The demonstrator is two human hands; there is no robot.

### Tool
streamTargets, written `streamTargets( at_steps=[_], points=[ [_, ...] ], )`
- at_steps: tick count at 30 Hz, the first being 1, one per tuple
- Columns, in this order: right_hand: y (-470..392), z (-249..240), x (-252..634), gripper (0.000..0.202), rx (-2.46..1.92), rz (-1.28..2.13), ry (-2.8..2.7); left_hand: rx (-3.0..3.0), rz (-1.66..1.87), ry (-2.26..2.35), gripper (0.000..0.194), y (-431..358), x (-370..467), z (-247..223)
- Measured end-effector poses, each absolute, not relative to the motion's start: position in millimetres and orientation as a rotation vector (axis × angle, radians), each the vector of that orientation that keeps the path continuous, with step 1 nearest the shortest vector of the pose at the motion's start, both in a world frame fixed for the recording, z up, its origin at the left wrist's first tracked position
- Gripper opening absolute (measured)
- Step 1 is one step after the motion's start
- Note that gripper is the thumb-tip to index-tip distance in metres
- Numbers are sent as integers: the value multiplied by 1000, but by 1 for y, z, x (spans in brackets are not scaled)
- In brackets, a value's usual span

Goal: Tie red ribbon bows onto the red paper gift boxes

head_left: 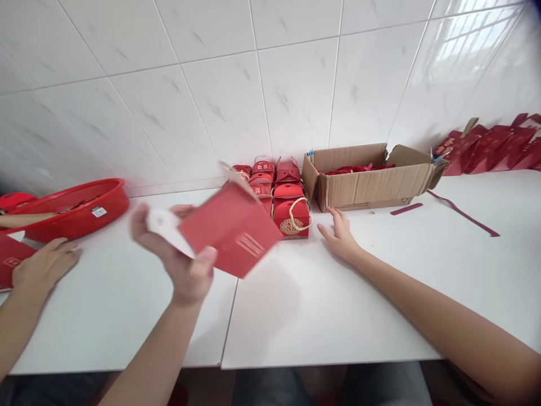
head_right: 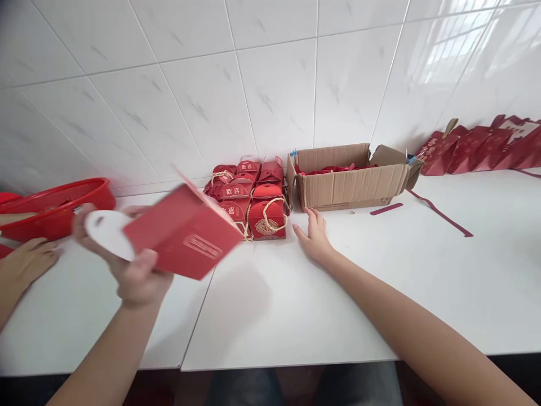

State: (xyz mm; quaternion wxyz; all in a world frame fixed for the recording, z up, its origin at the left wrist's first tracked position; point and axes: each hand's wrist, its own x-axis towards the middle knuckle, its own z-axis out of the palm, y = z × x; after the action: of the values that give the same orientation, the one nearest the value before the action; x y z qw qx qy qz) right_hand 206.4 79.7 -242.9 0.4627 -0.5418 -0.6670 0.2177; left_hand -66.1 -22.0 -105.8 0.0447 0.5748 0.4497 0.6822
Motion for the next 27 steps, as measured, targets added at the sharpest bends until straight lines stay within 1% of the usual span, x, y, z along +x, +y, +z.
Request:
streamTargets(
  at_steps=[1, 3, 4, 7, 9, 12, 14, 18, 20, 23, 25, 27],
  points=[
    [80, -243, 206, 62, -1330, 526, -1637, 1879, 1947, 1140, 85, -26, -52, -112],
    [79, -243, 206, 61, -1326, 502, -1639, 1988, 1749, 840, 79, -30, -28, -125],
    [78, -243, 206, 61, -1323, 490, -1642, 1975, 1675, 770, 77, -30, -18, -133],
    [76, -243, 205, 59, -1322, 459, -1650, 1852, 1481, 763, 78, -22, 4, -153],
    [75, -241, 203, 59, -1336, 448, -1661, 1846, 1394, 722, 74, -12, 13, -163],
    [75, -239, 201, 59, -1358, 426, -1643, 1838, 1360, 630, 66, 3, 22, -170],
    [75, -236, 200, 55, -1347, 416, -1604, 1790, 1346, 631, 66, 9, 25, -171],
    [71, -225, 207, 37, -1245, 367, -1591, 1742, 1277, 595, 62, 9, 24, -177],
    [70, -214, 214, 27, -1161, 264, -1596, 1789, 1285, 577, 60, 6, 22, -183],
    [77, -187, 229, 20, -1107, -14, -1585, 1986, 1400, 637, 62, 4, 19, -196],
    [90, -165, 242, 20, -1195, -184, -1528, 2088, 1463, 661, 64, 6, 19, -204],
    [110, -142, 257, 17, -1350, -281, -1478, 2137, 1457, 624, 67, 8, 20, -209]
  ],
)
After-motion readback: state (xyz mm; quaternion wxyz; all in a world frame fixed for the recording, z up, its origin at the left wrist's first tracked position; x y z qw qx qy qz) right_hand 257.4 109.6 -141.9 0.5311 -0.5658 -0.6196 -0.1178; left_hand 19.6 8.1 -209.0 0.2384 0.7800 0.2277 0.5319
